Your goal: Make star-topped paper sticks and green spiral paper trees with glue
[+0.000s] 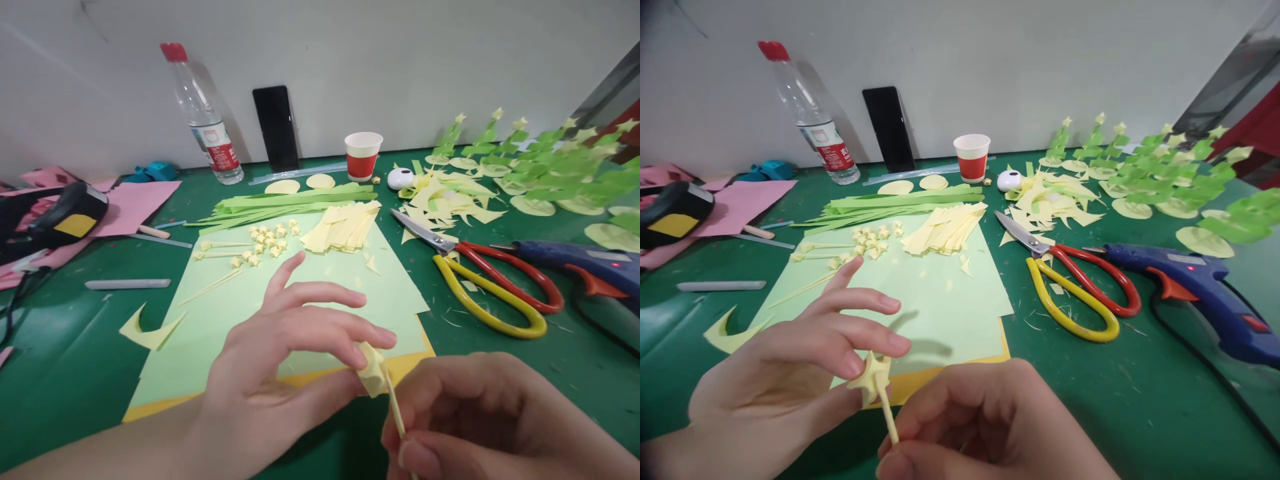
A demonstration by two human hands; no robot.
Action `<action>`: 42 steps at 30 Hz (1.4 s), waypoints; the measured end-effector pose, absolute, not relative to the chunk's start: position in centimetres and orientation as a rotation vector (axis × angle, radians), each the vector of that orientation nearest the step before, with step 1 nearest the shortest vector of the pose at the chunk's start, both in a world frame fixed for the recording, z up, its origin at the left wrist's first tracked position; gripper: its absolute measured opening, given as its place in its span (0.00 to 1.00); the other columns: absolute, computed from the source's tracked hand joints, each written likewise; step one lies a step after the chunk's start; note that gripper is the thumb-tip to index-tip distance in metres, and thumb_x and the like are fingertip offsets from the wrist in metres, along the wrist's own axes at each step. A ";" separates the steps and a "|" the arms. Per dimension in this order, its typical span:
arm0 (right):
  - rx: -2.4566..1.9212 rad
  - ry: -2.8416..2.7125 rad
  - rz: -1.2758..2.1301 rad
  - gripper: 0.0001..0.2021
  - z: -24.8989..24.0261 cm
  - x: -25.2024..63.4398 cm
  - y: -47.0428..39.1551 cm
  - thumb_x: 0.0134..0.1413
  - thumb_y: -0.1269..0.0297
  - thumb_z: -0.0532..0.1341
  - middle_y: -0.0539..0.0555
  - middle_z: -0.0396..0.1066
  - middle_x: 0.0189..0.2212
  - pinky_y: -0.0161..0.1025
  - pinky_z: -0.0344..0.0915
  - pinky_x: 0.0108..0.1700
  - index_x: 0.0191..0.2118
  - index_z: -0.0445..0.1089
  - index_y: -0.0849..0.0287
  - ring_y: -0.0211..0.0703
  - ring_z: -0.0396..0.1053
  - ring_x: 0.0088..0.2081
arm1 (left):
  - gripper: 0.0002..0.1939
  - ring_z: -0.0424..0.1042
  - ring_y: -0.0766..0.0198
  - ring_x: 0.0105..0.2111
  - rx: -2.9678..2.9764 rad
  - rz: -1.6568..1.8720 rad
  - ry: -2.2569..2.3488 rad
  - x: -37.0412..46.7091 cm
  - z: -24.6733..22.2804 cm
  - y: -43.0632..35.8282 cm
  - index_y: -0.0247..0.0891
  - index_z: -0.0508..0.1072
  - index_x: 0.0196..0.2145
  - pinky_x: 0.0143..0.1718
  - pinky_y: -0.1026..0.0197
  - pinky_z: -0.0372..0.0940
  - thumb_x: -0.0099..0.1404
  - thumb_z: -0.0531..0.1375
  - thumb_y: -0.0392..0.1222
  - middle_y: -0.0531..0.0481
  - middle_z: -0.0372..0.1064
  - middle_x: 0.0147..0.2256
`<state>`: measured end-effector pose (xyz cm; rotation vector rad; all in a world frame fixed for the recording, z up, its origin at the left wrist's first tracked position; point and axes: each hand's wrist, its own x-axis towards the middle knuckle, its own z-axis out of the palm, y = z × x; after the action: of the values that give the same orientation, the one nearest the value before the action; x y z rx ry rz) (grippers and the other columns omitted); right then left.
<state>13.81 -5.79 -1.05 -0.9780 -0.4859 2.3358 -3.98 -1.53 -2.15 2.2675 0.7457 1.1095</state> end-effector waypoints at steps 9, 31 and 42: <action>-0.885 -0.677 2.379 0.10 -2.1 13.9 -5.4 0.34 0.71 0.72 0.45 0.68 0.20 0.15 0.56 0.23 0.24 0.70 0.61 0.21 0.60 0.20 | 0.10 0.70 0.65 0.42 2.255 1.037 0.781 -3.9 -2.1 -1.4 0.47 0.63 0.30 0.61 0.48 0.37 0.60 0.59 0.33 0.64 0.76 0.36; -0.938 -0.830 2.378 0.17 -2.6 14.2 -5.3 0.25 0.66 0.74 0.45 0.62 0.17 0.18 0.52 0.18 0.22 0.66 0.61 0.23 0.55 0.18 | 0.08 0.70 0.66 0.44 2.321 1.052 0.721 -4.2 -2.1 -1.3 0.47 0.65 0.29 0.62 0.48 0.34 0.61 0.58 0.34 0.65 0.76 0.36; -0.908 -0.803 2.407 0.15 -2.5 14.2 -5.2 0.29 0.65 0.73 0.45 0.62 0.17 0.18 0.51 0.17 0.22 0.66 0.62 0.23 0.54 0.17 | 0.06 0.70 0.65 0.43 2.326 1.069 0.718 -4.0 -2.3 -1.1 0.48 0.64 0.29 0.62 0.48 0.34 0.63 0.56 0.39 0.65 0.76 0.36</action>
<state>14.19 -5.16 -2.48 -0.9077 -0.8028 2.4073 -4.01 -1.12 -2.31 2.3256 0.7182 1.0689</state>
